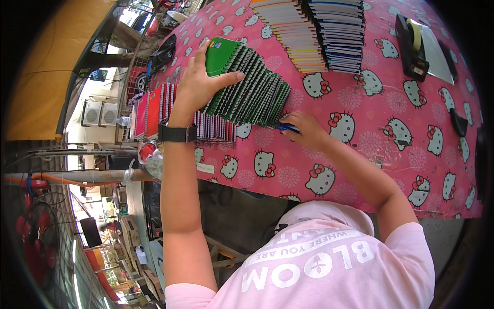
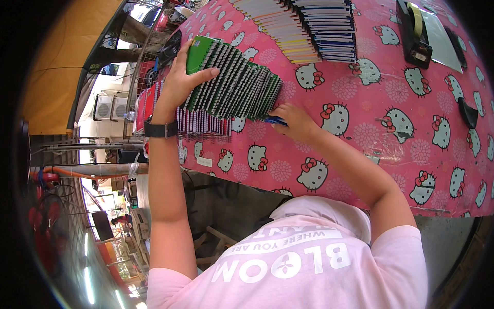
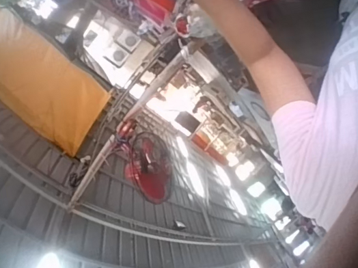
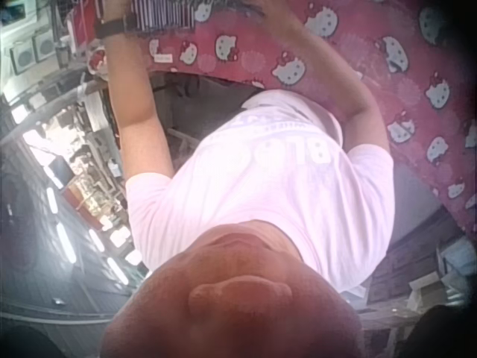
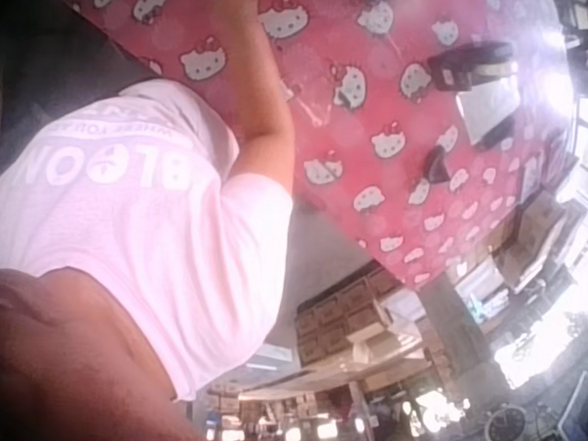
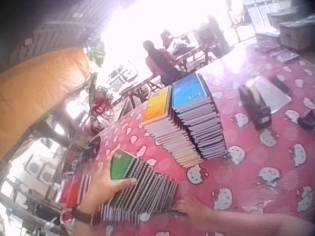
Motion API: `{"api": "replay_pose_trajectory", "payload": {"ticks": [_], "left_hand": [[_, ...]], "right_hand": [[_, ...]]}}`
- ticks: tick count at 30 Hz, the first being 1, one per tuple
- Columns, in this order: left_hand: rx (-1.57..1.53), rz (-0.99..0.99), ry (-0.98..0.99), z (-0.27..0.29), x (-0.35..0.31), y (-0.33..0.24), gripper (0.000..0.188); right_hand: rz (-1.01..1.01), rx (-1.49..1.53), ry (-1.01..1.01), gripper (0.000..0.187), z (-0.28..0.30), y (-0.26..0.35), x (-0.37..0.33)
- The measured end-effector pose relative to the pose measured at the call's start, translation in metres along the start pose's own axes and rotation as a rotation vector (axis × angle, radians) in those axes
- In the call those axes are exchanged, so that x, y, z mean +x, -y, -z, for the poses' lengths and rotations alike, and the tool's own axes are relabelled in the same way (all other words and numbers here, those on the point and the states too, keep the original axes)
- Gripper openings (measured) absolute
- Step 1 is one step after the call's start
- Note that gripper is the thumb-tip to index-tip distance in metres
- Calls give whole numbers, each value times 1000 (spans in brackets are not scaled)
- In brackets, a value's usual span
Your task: The person trims the excess plastic from the spiral bindings of several notebooks using a pair of clippers and stacks them on a table.
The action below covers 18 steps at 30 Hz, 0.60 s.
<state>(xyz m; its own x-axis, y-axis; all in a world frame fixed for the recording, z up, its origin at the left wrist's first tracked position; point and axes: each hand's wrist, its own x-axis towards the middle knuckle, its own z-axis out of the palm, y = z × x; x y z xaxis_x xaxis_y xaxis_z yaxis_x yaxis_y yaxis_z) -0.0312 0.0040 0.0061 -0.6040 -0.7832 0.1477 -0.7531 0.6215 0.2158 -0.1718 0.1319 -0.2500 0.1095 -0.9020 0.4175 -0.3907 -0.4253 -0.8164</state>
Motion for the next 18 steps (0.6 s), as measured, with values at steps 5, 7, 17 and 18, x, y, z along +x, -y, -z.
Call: {"api": "replay_pose_trajectory", "payload": {"ticks": [5, 7, 17, 18], "left_hand": [[1, -8, -3, 0, 1, 0, 102], [-9, 0, 2, 1, -1, -1, 102], [4, 7, 0, 0, 1, 0, 103], [-2, 12, 4, 1, 0, -1, 103]], "right_hand": [[-151, 85, 60, 40, 5, 0, 0], [23, -153, -41, 42, 2, 0, -2], [119, -198, -108, 34, 2, 3, -3], [109, -129, -112, 30, 2, 3, -2]]}}
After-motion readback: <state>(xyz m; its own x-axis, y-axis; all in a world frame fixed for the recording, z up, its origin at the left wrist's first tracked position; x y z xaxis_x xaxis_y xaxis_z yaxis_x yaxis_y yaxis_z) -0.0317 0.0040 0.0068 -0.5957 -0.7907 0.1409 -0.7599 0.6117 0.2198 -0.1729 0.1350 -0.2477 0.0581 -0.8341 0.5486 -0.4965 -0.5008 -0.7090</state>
